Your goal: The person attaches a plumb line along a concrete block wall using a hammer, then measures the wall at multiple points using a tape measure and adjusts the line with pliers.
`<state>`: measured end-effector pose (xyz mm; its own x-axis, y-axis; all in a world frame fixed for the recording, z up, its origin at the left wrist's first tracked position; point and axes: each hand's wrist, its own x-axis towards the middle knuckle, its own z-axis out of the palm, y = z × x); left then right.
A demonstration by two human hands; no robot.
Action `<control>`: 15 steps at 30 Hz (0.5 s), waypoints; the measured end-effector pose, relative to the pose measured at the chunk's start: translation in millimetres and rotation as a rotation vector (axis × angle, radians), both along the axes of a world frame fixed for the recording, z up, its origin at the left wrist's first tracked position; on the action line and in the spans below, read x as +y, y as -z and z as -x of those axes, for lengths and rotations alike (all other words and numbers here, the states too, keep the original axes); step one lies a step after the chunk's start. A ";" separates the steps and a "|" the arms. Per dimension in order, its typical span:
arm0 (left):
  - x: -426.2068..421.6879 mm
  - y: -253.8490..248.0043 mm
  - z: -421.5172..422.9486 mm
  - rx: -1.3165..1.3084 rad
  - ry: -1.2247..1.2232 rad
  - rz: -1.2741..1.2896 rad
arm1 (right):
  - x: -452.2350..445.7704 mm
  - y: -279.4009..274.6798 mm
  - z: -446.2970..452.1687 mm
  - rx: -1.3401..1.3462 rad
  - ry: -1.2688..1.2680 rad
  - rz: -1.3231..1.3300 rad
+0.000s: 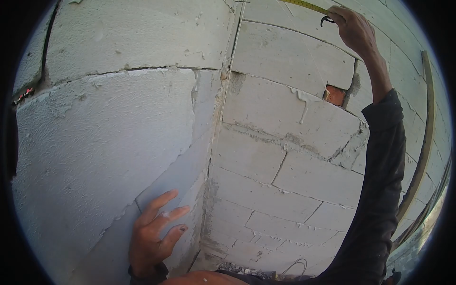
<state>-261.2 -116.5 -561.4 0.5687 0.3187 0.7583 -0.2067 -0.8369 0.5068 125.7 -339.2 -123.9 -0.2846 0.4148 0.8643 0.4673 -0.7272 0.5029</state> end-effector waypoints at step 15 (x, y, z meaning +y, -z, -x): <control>3.6 2.3 0.2 -0.002 0.020 0.000 | 2.8 4.3 0.5 0.084 0.041 -0.021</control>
